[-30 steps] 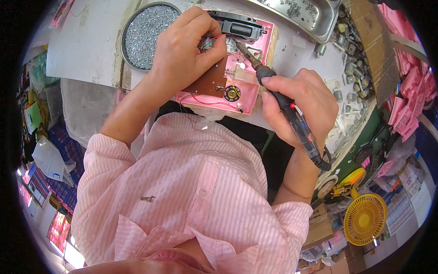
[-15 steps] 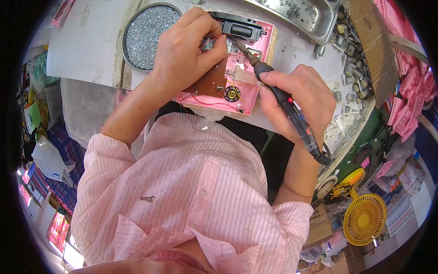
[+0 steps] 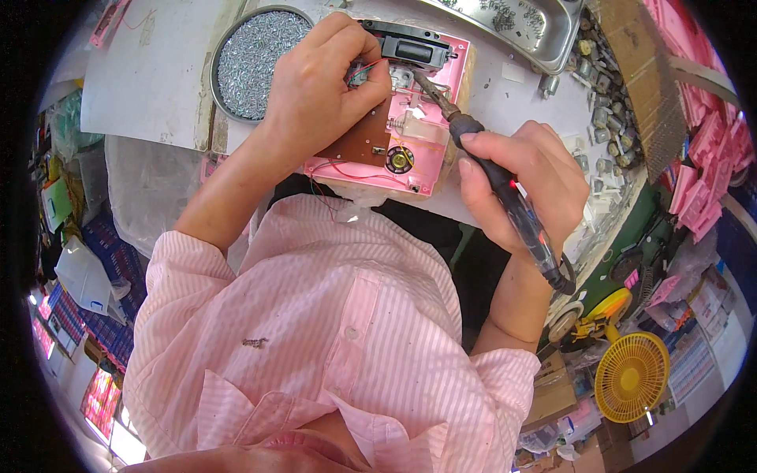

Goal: Assembling and soldering components of a pink toy electronic device.

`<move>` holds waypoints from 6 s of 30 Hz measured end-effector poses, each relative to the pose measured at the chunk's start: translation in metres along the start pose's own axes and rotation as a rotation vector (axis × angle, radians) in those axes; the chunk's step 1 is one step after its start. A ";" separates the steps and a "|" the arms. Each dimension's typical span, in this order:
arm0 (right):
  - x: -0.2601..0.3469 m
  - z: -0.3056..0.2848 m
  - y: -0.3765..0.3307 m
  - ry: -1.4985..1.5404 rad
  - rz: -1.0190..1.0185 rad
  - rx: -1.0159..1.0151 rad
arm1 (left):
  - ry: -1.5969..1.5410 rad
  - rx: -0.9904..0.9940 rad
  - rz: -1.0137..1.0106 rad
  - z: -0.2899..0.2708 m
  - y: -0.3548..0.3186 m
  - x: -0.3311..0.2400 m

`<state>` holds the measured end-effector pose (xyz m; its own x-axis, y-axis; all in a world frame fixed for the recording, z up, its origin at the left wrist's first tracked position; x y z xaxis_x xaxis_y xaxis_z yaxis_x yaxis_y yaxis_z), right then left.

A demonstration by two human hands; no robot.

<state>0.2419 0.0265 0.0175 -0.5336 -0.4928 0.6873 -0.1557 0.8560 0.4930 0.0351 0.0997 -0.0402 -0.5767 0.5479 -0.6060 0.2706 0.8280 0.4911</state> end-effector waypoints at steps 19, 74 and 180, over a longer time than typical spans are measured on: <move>-0.002 -0.026 -0.030 -0.011 0.051 -0.114 | -0.052 -0.040 -0.004 -0.003 0.000 -0.001; 0.001 -0.017 -0.060 0.213 0.218 0.055 | -0.115 0.645 0.142 0.005 -0.021 -0.038; -0.022 0.049 0.010 -0.555 0.291 0.024 | 0.155 0.263 0.462 -0.019 0.008 -0.005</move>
<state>0.2115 0.0535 -0.0181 -0.9081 -0.0900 0.4090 0.0460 0.9493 0.3109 0.0253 0.1019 -0.0214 -0.4536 0.8537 -0.2558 0.6943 0.5185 0.4991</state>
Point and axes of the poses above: each hand's wrist, its own y-axis towards the middle knuckle, its own z-axis out of the palm, x = y × z, the point moved 4 cm from there along y, towards the middle knuckle, and after that the axes turned 6 degrees about -x, right-handed, at the moved point
